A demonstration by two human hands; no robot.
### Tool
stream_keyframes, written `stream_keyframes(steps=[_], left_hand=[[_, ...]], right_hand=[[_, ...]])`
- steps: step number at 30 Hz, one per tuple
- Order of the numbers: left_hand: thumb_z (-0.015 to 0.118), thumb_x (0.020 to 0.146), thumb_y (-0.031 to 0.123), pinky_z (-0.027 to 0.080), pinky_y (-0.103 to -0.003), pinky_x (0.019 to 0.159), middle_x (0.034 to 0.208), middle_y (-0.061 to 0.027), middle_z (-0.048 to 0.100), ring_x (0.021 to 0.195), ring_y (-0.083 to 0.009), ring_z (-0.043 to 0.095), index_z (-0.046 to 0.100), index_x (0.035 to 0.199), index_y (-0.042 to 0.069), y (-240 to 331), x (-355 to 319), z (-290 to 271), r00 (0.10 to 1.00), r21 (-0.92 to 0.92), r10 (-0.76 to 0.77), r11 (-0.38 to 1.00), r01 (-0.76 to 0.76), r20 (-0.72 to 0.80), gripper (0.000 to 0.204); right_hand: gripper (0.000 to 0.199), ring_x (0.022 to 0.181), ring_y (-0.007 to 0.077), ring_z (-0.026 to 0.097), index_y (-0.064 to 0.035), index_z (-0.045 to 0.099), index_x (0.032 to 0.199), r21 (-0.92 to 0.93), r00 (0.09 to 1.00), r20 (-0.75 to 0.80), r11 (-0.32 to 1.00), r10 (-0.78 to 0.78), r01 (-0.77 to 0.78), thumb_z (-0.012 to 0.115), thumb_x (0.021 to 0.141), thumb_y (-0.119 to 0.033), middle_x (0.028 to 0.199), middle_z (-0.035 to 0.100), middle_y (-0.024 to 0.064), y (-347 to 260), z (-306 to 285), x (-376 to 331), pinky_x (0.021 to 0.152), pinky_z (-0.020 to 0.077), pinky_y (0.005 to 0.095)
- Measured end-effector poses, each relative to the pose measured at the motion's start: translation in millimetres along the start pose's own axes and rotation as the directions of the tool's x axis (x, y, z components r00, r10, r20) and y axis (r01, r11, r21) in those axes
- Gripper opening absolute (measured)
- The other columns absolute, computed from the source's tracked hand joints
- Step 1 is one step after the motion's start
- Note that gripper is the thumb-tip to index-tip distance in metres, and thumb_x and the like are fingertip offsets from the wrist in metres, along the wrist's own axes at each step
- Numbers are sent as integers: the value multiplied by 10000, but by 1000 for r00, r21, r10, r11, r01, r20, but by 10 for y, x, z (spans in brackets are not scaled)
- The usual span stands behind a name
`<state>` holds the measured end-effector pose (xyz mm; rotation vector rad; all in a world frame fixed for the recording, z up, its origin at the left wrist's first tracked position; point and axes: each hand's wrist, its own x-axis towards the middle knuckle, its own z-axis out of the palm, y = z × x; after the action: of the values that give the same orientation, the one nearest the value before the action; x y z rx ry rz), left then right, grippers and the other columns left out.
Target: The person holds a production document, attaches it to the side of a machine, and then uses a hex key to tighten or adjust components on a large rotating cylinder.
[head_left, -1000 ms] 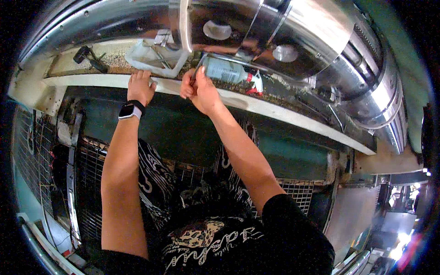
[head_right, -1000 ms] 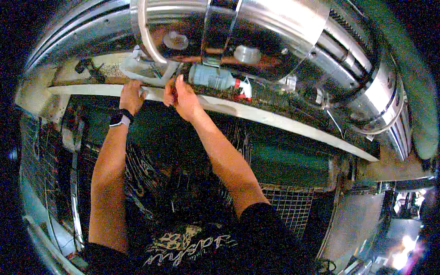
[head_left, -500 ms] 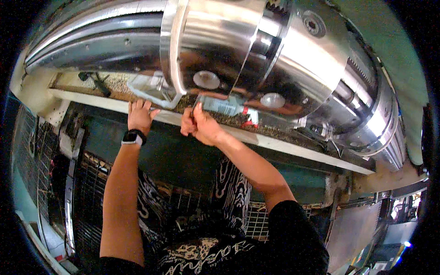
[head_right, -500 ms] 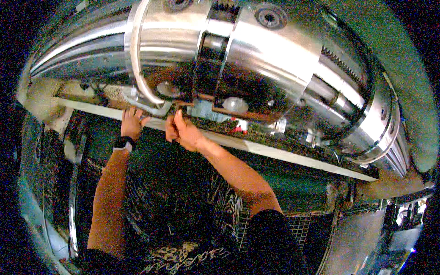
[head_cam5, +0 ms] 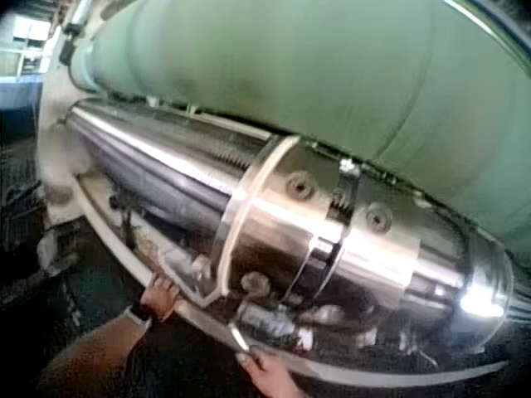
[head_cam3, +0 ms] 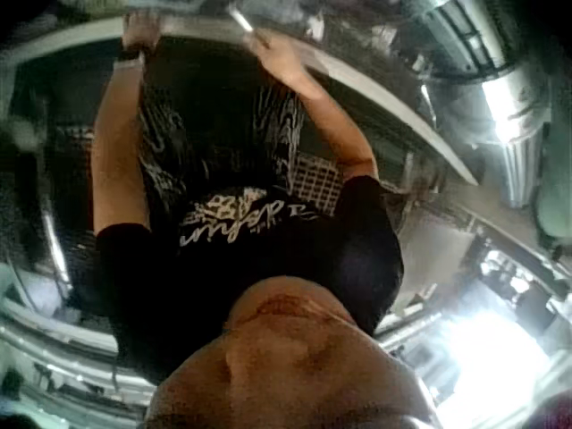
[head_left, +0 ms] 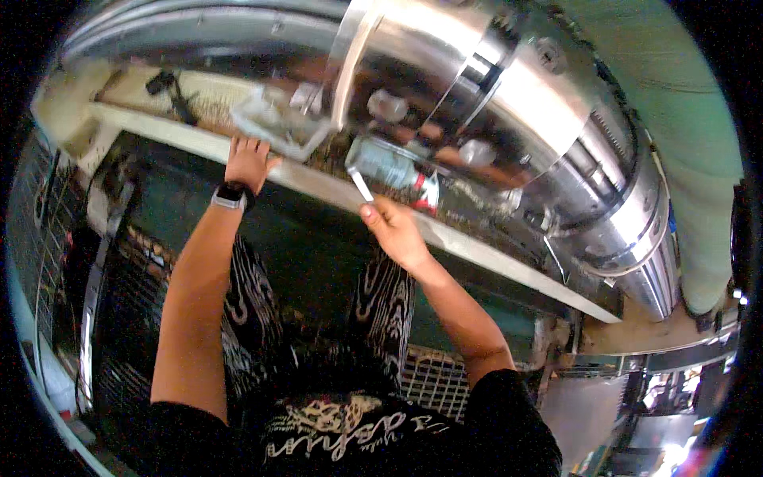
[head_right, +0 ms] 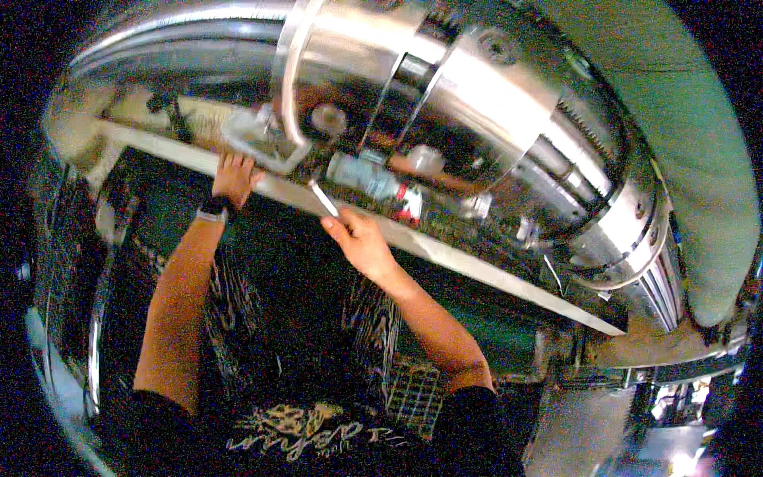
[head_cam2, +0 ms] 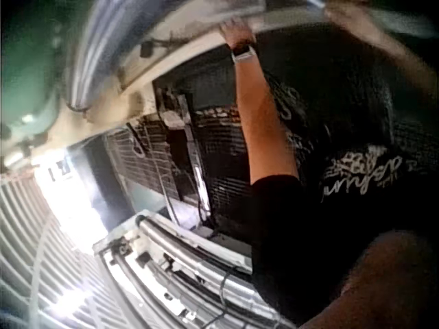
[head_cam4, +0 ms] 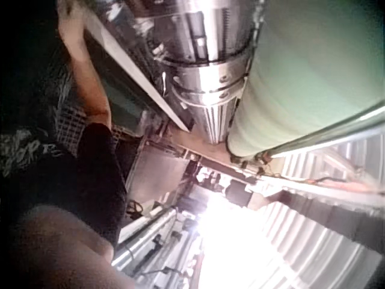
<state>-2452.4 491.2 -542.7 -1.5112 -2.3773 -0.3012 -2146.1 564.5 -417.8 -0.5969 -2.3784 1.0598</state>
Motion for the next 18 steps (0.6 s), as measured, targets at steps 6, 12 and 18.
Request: stream_keyframes(steps=[6, 12, 18], left_hand=[[483, 843, 484, 346, -479, 955, 1067, -168, 557, 1063, -353, 489, 560, 1026, 47, -60, -205, -73, 995, -37, 6, 999, -2, 102, 481], [394, 876, 558, 276, -427, 1026, 1170, -119, 545, 1154, -253, 459, 544, 1153, 86, -47, -222, -118, 960, 114, -53, 993, 22, 274, 567], [380, 873, 569, 268, -430, 1028, 1170, -115, 543, 1162, -262, 451, 538, 1162, 68, -167, -252, -88, 973, 101, -62, 994, 41, 222, 600]], right_hand=[[188, 776, 243, 553, 15, 541, 893, 29, 949, -149, 959, -276, 283, 440, 932, -140, 850, 576, 108, -232, 376, -380, 757, 439, 334], [249, 664, 171, 603, 53, 561, 890, 151, 993, -20, 982, 117, -113, 440, 941, -159, 788, 610, 115, 152, 786, 85, 633, 497, 283], [297, 653, 203, 642, 59, 555, 842, 305, 992, -86, 951, 90, -60, 423, 948, -185, 767, 635, 145, 303, 1008, 520, 623, 519, 304]])
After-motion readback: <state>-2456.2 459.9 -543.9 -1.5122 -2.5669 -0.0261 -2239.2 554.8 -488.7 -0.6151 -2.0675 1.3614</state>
